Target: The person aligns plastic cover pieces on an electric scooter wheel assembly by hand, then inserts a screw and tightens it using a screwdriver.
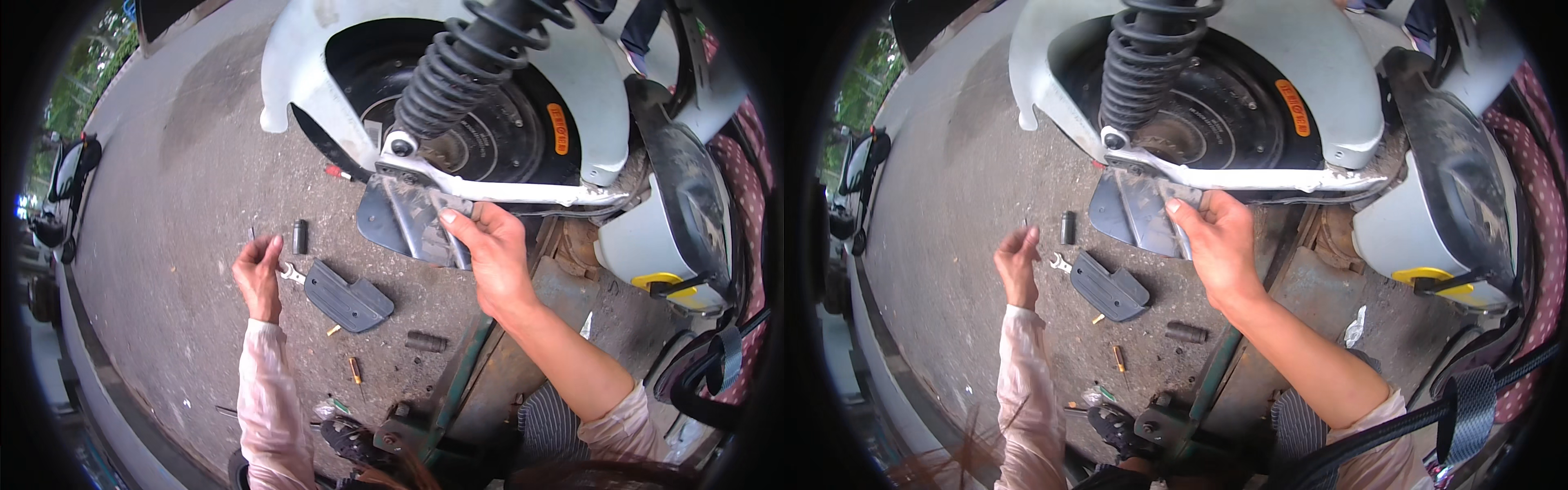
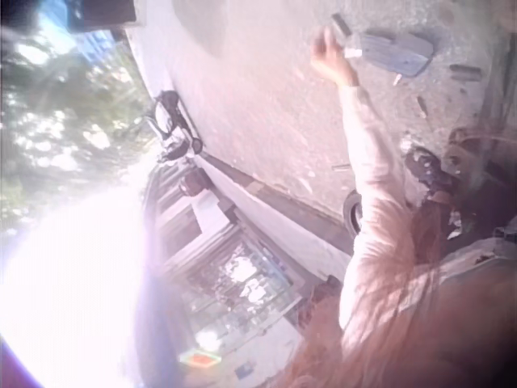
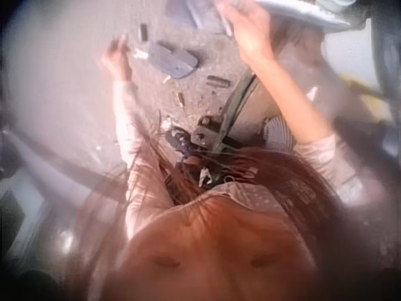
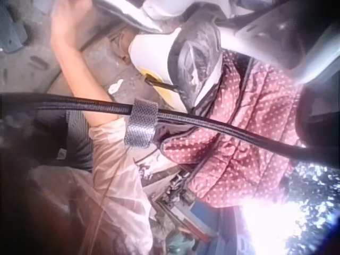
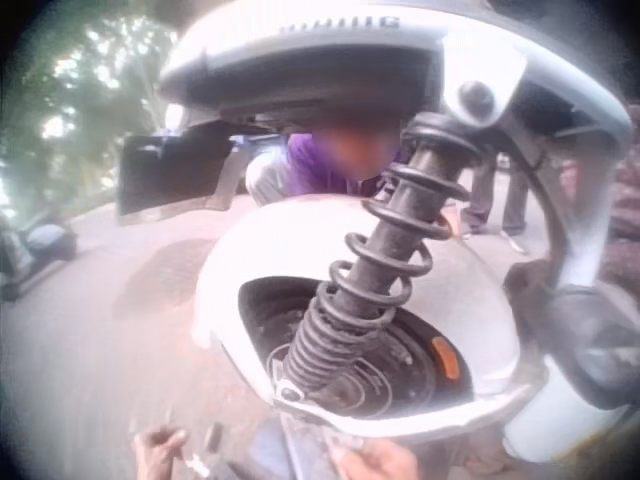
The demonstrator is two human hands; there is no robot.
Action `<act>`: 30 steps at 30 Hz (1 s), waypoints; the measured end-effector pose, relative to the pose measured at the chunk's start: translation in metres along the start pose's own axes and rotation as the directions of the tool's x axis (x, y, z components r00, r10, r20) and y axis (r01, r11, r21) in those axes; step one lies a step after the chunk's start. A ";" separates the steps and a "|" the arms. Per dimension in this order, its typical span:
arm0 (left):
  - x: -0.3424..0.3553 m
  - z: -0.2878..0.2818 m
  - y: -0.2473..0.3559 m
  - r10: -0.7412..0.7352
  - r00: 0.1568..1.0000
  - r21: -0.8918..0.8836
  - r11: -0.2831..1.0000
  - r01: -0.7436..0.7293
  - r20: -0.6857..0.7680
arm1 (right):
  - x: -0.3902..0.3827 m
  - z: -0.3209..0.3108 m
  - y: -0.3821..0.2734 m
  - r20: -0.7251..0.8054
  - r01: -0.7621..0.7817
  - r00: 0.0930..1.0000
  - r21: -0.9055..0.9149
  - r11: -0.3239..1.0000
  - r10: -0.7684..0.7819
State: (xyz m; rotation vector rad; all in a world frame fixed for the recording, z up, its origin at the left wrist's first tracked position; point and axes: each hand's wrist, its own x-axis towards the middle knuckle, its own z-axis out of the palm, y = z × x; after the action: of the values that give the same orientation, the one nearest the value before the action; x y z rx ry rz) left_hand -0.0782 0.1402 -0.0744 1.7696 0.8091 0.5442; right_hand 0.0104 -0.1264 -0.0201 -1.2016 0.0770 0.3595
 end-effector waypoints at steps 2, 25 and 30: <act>-0.018 0.026 0.070 0.085 0.986 -0.276 0.960 -0.043 0.141 | 0.000 -0.002 -0.004 -0.020 -0.001 1.000 -0.002 1.000 0.001; -0.038 0.098 0.105 0.701 0.700 0.202 0.671 -0.713 0.139 | 0.000 0.003 -0.007 -0.045 0.017 0.999 -0.058 0.998 -0.019; -0.042 0.103 0.094 0.689 0.725 0.145 0.715 -0.684 0.021 | 0.004 0.002 -0.005 -0.047 0.003 0.999 -0.089 0.996 -0.007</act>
State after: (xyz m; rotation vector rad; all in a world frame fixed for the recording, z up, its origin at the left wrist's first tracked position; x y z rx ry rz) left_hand -0.0092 0.0243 -0.0188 2.1934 0.1678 1.0287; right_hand 0.0159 -0.1252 -0.0156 -1.2981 0.0997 0.3335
